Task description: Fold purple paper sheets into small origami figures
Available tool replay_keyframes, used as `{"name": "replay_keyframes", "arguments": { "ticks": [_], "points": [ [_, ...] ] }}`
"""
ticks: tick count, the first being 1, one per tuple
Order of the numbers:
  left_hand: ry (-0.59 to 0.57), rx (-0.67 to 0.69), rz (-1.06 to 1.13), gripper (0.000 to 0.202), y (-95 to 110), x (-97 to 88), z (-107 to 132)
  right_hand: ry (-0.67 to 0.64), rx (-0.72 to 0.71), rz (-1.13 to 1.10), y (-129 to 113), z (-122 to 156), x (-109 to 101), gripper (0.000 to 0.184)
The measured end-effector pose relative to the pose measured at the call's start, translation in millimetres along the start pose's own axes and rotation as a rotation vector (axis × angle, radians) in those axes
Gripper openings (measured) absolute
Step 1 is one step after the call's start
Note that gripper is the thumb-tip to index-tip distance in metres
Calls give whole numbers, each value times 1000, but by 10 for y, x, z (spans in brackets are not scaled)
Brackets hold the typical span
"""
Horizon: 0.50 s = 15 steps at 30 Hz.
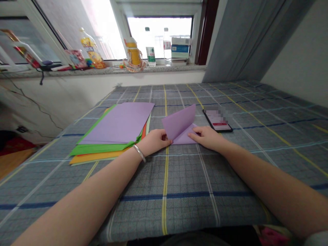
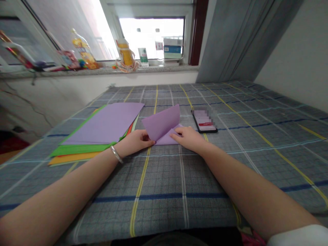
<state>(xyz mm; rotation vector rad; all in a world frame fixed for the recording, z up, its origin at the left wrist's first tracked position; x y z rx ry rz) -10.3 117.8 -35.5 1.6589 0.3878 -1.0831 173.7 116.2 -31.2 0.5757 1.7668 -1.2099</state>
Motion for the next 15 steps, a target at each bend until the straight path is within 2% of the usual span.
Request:
{"name": "replay_keyframes", "arguments": {
  "ticks": [4, 9, 15],
  "points": [
    [-2, -19, -39, 27, 25, -3, 13, 36, 71, 57, -12, -28, 10, 31],
    [15, -22, -84, 25, 82, -28, 32, 70, 165, 210, -38, -28, 10, 34],
    [47, -87, -187, 34, 75, -20, 2, 88, 140, 289, -74, -59, 34, 34]
  ]
}}
Point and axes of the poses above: each hand's wrist, its own z-axis away from the middle knuckle, its own x-axis out of the palm, y = z × x, the point moved 7 cm from there along -z, towards the middle knuckle, and after that the axes turned 1 degree about x, right-handed, at the moved point
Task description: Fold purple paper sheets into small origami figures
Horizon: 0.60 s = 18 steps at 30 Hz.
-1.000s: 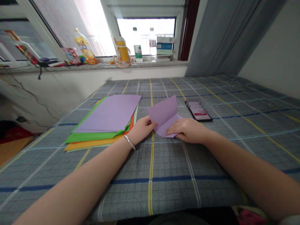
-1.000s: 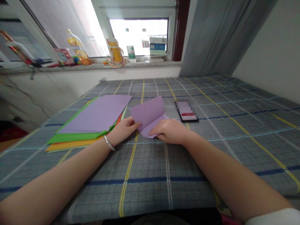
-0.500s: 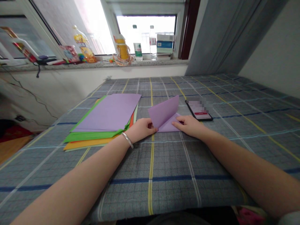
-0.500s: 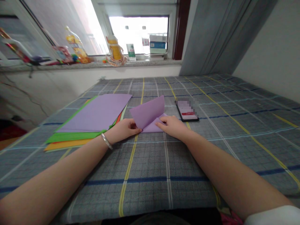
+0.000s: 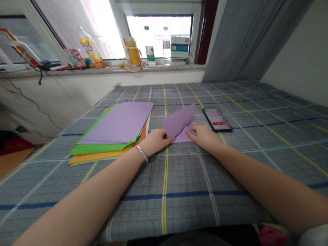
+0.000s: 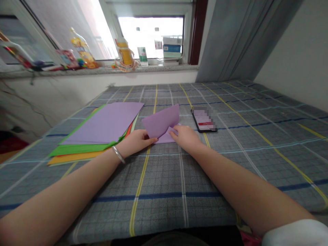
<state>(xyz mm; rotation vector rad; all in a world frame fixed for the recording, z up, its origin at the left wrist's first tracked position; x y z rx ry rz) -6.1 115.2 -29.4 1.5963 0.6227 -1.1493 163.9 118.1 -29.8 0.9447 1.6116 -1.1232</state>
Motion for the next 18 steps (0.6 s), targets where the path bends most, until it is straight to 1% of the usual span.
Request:
{"name": "replay_keyframes", "arguments": {
  "ticks": [5, 8, 11, 18],
  "points": [
    [-14, 1, -63, 29, -7, 44, -39, 15, 24, 46, 19, -22, 35, 35],
    [-19, 5, -62, 27, -25, 58, -44, 22, 84, 59, 62, -10, 37, 36],
    [-22, 41, -28, 24, -14, 58, -35, 26, 134, 60, 97, 3, 28, 36],
    [-29, 50, -29, 19, 30, 42, 5, 22, 149, 43, 122, -10, 30, 34]
  ]
}}
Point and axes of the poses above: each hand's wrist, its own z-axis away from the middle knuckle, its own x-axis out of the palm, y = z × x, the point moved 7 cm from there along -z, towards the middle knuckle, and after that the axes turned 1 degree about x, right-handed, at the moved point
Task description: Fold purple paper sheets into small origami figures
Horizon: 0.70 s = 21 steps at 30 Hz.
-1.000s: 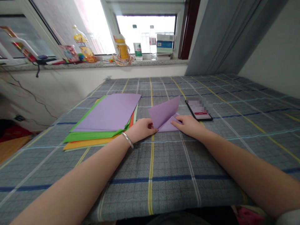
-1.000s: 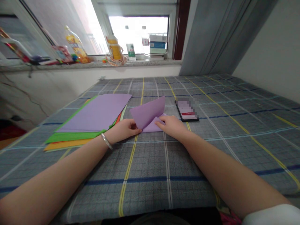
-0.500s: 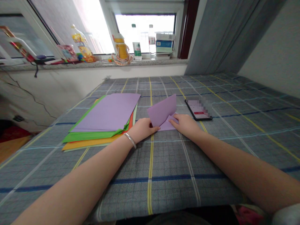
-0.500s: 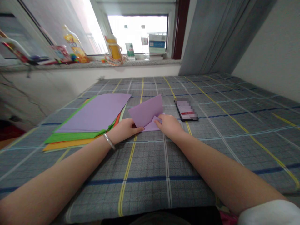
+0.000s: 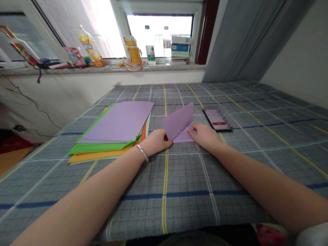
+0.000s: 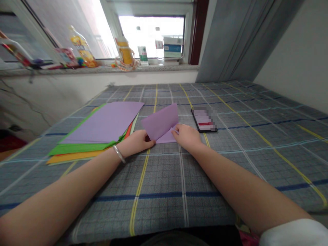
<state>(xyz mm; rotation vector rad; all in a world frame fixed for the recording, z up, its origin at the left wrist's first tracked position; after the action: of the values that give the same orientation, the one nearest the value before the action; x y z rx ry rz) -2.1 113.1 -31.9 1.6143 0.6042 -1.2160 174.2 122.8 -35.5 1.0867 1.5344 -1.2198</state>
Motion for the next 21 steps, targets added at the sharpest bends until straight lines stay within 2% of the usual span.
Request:
{"name": "replay_keyframes", "arguments": {
  "ticks": [3, 11, 17, 19, 21],
  "points": [
    [19, 14, 8, 18, 26, 11, 4, -2, -1, -1, -4, -5, 2, 34],
    [75, -28, -68, 36, -3, 84, -31, -2, 2, 45, -22, -30, 7, 35],
    [72, 12, -80, 32, 34, 82, -27, 49, 17, -10, -2, -23, -4, 25],
    [77, 9, -91, 29, 27, 74, -27, 100, -9, -53, -3, -15, -29, 21],
    [83, 3, -82, 28, 9, 60, -29, 130, -98, -87, -44, -7, -43, 19]
  ]
}}
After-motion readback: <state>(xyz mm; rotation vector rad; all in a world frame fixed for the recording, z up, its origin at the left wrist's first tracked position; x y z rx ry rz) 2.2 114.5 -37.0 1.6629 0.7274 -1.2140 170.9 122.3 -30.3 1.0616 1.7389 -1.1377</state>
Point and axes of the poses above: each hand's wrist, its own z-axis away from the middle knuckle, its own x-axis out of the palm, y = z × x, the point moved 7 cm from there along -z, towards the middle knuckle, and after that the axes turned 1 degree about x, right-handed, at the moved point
